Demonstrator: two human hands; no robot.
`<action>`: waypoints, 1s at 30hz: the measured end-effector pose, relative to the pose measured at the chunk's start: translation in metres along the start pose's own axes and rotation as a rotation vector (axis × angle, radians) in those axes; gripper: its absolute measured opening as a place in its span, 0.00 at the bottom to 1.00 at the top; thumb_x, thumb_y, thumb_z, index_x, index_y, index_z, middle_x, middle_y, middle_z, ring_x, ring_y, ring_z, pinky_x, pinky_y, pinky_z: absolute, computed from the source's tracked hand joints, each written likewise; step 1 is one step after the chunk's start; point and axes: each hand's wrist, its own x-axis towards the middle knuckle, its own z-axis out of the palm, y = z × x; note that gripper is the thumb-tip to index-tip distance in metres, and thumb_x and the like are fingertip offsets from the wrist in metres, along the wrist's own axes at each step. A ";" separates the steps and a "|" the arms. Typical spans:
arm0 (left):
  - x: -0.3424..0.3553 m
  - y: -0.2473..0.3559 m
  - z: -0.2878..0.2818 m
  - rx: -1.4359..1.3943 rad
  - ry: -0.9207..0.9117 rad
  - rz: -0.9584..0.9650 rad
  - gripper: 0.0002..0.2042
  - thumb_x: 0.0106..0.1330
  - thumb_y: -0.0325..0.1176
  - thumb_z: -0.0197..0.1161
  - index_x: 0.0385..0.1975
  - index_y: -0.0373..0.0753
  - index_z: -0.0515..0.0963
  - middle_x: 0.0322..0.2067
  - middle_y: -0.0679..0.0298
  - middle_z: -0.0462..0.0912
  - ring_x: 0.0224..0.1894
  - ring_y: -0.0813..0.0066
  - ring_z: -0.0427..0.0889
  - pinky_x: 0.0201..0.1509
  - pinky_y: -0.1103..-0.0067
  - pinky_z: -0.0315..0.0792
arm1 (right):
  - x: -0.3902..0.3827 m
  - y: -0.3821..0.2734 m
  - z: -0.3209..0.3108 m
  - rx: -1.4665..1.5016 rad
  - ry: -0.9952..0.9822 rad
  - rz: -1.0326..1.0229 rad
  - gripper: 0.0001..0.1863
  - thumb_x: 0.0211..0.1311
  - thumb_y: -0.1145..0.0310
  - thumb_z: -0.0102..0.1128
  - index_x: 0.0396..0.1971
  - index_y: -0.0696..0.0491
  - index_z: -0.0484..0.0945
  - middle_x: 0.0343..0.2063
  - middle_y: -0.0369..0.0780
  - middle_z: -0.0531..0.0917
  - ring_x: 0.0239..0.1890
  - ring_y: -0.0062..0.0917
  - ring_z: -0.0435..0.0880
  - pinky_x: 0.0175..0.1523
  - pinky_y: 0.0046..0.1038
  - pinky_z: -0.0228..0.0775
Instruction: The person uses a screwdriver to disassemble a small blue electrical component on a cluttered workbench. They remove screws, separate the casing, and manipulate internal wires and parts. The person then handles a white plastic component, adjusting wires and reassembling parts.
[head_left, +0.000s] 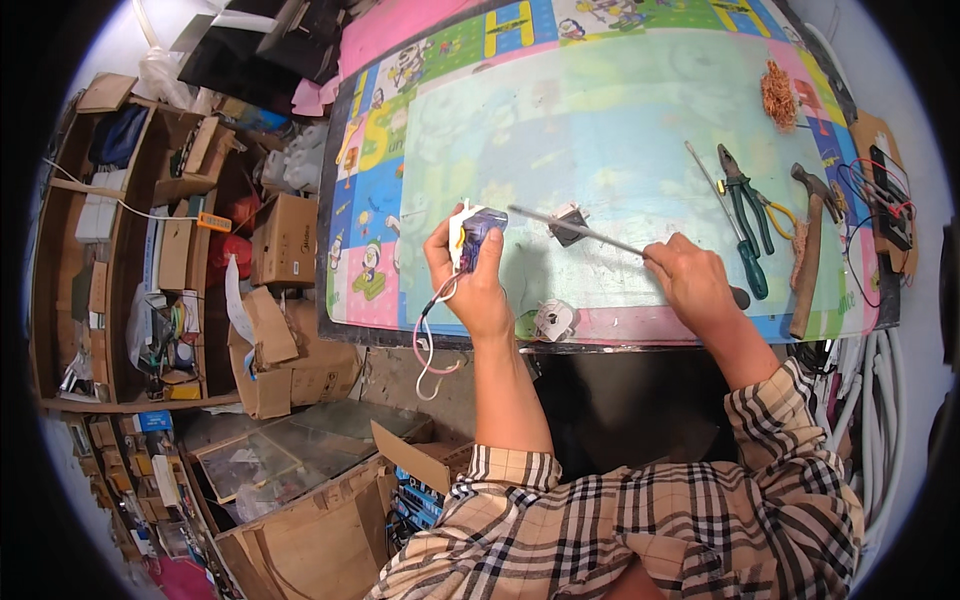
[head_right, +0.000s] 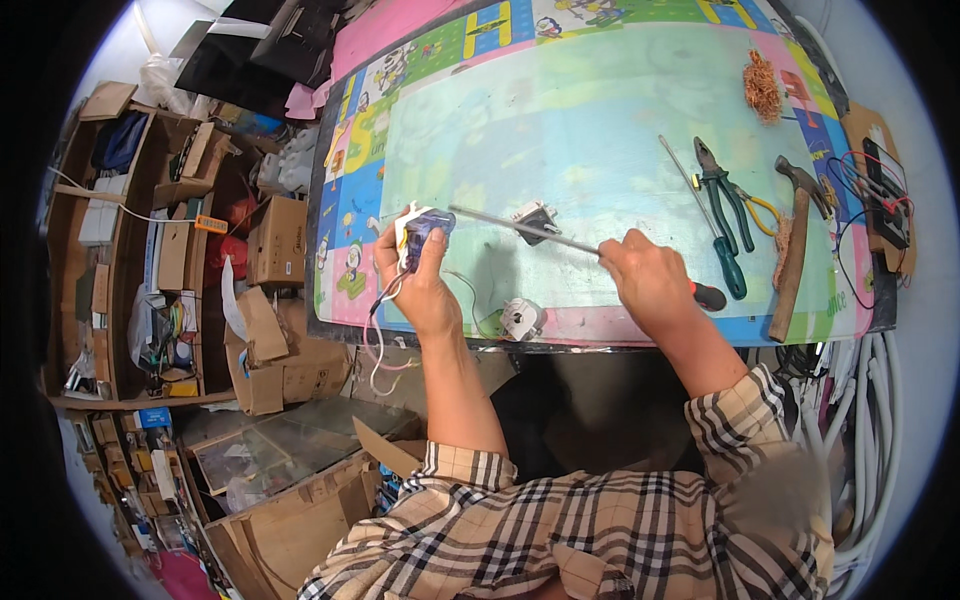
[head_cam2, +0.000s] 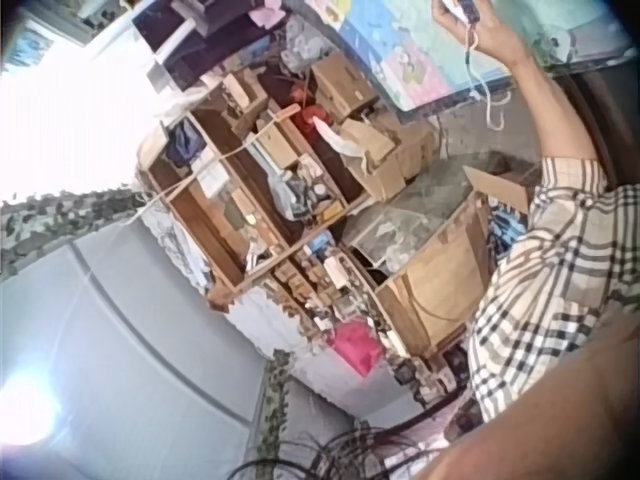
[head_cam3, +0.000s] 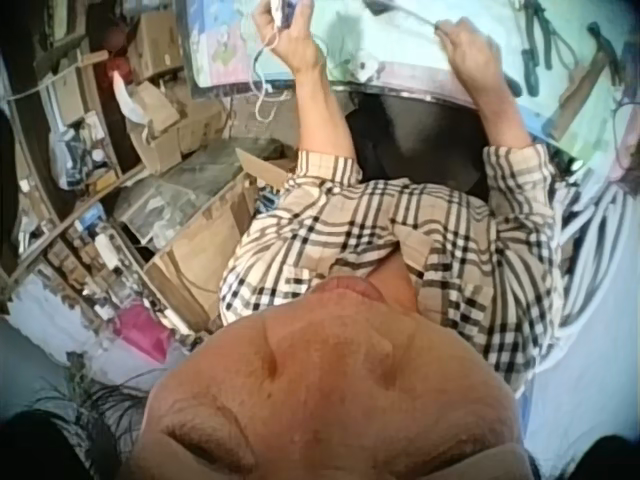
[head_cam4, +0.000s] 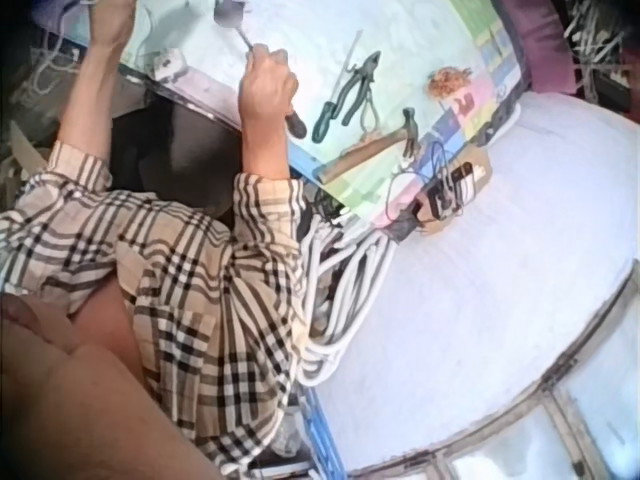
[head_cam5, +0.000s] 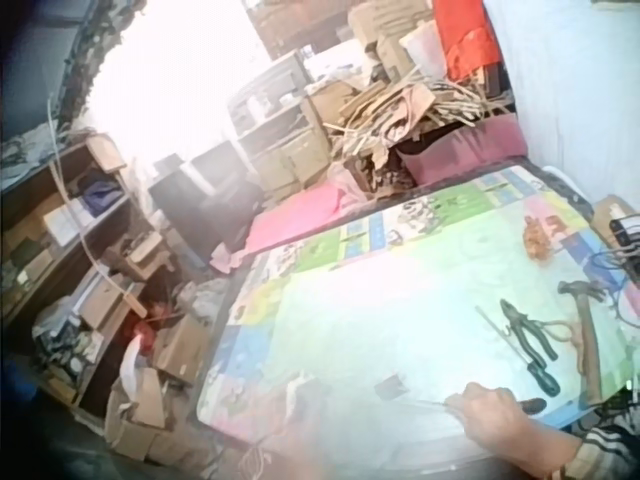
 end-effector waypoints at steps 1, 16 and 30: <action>0.001 -0.011 0.000 -0.037 0.019 -0.044 0.20 0.57 0.20 0.65 0.49 0.32 0.69 0.49 0.56 0.75 0.47 0.73 0.76 0.53 0.78 0.72 | 0.003 0.005 -0.001 -0.029 0.007 0.012 0.04 0.58 0.69 0.59 0.28 0.53 0.78 0.22 0.45 0.76 0.24 0.43 0.78 0.27 0.40 0.69; -0.002 -0.062 0.005 -0.456 0.309 -0.848 0.15 0.60 0.36 0.68 0.43 0.39 0.75 0.42 0.59 0.80 0.43 0.60 0.80 0.52 0.55 0.75 | 0.002 0.022 -0.012 -0.147 -0.052 0.043 0.08 0.61 0.65 0.56 0.30 0.54 0.78 0.24 0.46 0.79 0.25 0.43 0.80 0.30 0.39 0.71; 0.009 -0.030 -0.021 -0.898 0.253 -0.801 0.15 0.68 0.37 0.57 0.46 0.31 0.72 0.48 0.52 0.77 0.52 0.47 0.77 0.56 0.52 0.74 | -0.006 -0.015 -0.011 0.116 -0.105 -0.185 0.15 0.60 0.71 0.57 0.47 0.47 0.79 0.21 0.42 0.74 0.20 0.37 0.75 0.24 0.35 0.67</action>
